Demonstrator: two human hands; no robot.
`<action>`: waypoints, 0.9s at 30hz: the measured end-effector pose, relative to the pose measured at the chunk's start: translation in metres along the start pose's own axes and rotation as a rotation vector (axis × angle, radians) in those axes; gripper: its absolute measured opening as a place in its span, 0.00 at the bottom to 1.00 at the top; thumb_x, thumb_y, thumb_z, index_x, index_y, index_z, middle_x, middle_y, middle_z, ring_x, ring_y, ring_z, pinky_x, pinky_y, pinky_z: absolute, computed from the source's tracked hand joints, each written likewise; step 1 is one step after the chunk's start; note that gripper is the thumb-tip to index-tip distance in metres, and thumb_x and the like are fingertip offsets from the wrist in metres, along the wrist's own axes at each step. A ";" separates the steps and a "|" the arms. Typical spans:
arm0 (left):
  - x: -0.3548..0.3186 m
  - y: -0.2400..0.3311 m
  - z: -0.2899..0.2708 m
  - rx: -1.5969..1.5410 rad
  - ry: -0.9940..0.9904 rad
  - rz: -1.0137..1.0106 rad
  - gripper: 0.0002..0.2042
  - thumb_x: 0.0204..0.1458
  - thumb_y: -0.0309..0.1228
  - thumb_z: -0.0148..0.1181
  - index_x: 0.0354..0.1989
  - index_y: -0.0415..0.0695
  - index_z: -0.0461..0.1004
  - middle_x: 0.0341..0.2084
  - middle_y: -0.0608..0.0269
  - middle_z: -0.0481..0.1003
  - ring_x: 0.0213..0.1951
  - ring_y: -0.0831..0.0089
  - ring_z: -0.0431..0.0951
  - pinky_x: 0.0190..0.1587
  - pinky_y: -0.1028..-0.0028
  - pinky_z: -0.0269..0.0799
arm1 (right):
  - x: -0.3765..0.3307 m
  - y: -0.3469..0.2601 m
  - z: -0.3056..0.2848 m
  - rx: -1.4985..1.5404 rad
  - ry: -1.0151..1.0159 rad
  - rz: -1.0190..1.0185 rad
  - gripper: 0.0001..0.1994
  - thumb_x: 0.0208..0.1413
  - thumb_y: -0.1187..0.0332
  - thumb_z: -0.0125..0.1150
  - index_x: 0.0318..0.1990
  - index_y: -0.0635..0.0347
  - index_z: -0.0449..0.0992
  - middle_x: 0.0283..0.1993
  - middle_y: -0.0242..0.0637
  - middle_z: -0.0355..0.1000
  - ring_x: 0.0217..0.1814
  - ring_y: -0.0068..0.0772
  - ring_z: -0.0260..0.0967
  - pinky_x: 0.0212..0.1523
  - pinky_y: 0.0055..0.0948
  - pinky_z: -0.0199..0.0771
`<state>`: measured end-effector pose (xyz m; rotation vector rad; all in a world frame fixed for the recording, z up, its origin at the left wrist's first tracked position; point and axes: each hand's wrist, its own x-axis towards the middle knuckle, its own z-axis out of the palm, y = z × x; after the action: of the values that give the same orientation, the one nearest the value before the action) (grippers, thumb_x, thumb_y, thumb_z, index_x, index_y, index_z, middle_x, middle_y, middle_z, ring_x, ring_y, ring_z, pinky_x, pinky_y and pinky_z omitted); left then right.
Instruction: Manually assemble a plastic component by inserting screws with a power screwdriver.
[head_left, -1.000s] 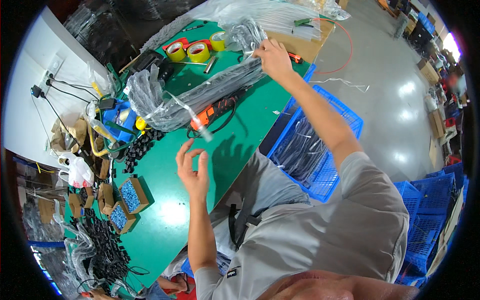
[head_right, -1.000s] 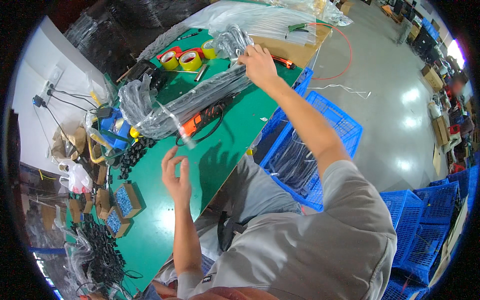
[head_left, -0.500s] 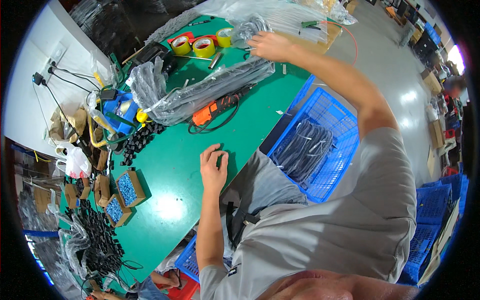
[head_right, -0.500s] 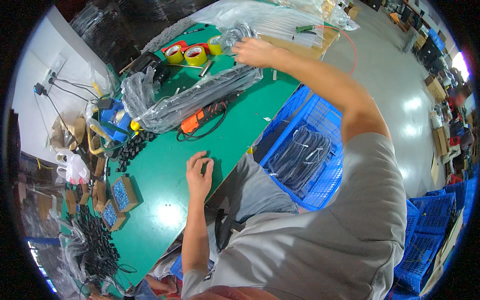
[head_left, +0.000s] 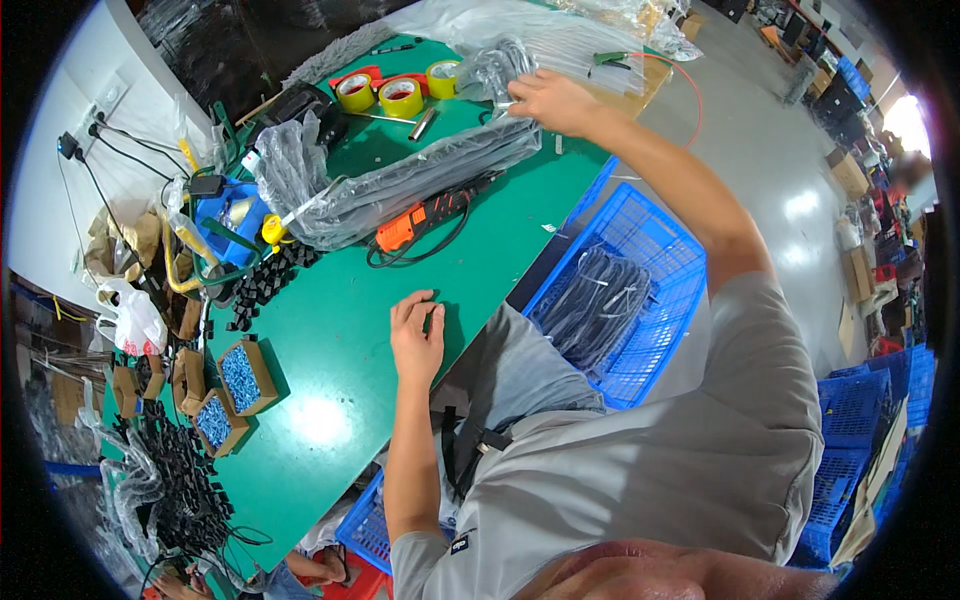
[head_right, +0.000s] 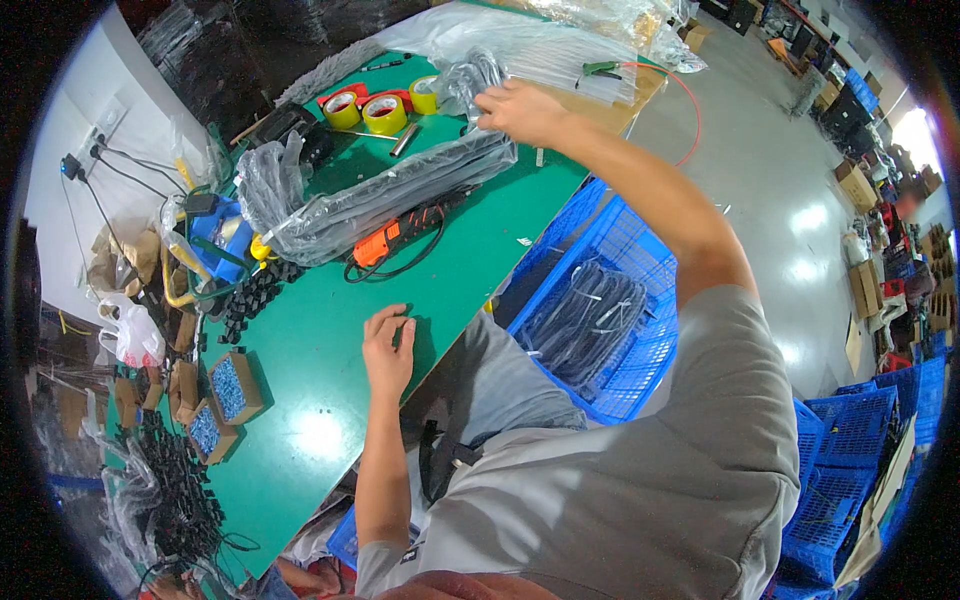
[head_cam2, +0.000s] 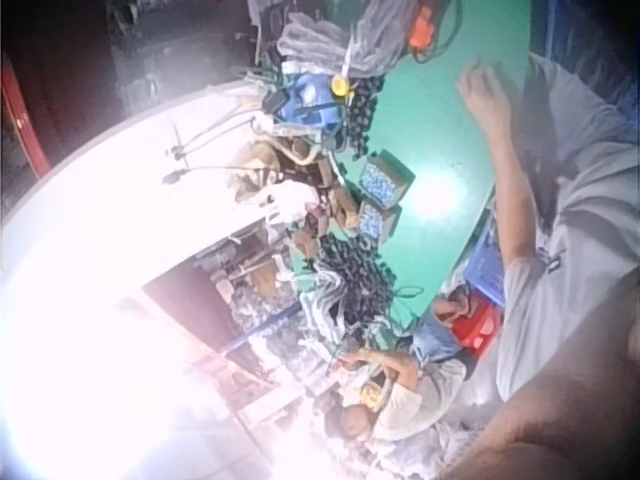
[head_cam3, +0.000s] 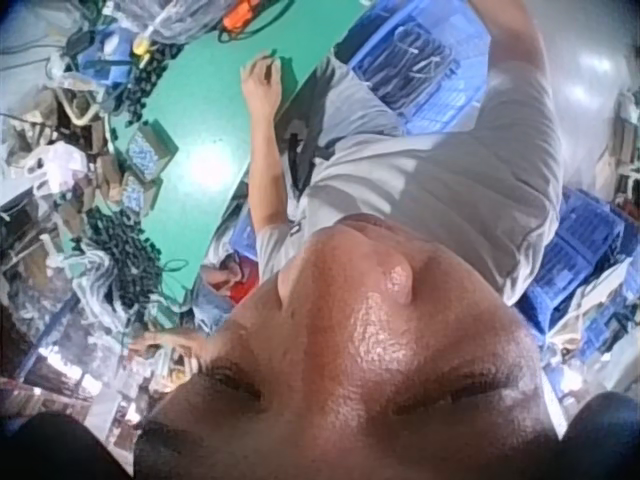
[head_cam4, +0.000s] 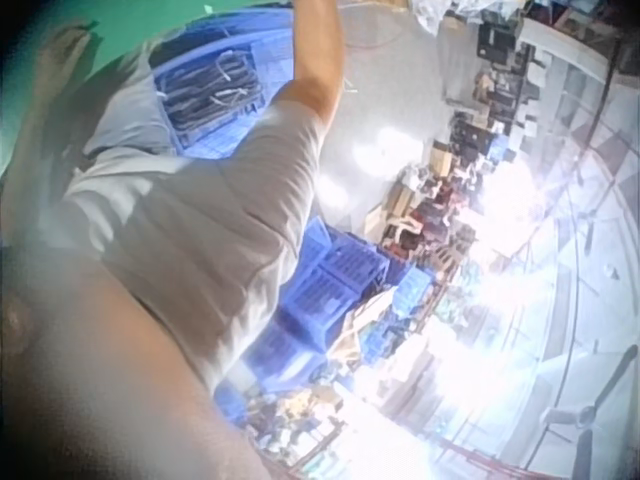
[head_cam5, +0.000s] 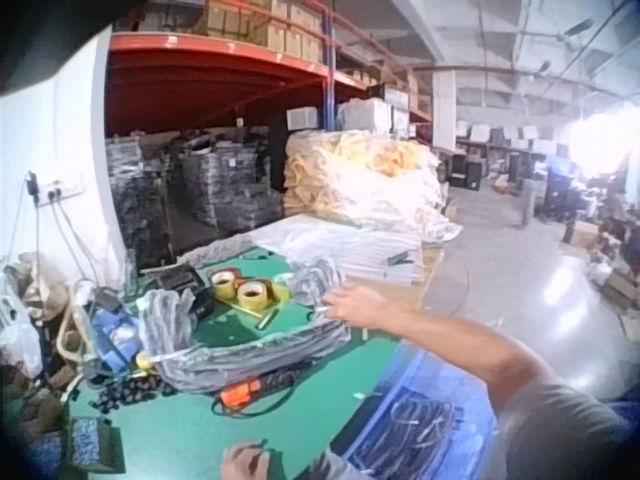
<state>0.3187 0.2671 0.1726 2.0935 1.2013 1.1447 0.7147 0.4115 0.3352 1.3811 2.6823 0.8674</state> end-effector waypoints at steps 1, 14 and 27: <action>-0.002 -0.001 -0.001 0.015 -0.002 0.019 0.04 0.55 0.26 0.64 0.34 0.37 0.78 0.45 0.57 0.78 0.46 0.56 0.75 0.46 0.62 0.73 | 0.004 -0.003 0.003 -0.090 -0.018 -0.044 0.10 0.50 0.71 0.61 0.41 0.49 0.80 0.45 0.31 0.71 0.57 0.33 0.69 0.55 0.34 0.69; -0.003 0.001 -0.005 -0.001 -0.035 -0.033 0.06 0.58 0.28 0.61 0.36 0.38 0.79 0.45 0.55 0.80 0.46 0.56 0.76 0.47 0.61 0.72 | 0.018 -0.007 0.018 -0.156 0.069 -0.024 0.05 0.51 0.69 0.59 0.30 0.58 0.79 0.39 0.36 0.73 0.43 0.37 0.75 0.43 0.34 0.75; 0.002 -0.004 -0.002 -0.013 -0.032 -0.047 0.05 0.58 0.27 0.61 0.35 0.37 0.78 0.43 0.55 0.80 0.45 0.55 0.75 0.47 0.61 0.72 | -0.036 -0.009 -0.088 1.217 1.131 0.709 0.09 0.71 0.67 0.52 0.42 0.64 0.71 0.39 0.41 0.78 0.42 0.36 0.78 0.50 0.35 0.79</action>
<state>0.3162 0.2708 0.1719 2.0552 1.2186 1.0908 0.7084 0.3388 0.3968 2.8448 3.8392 -0.4579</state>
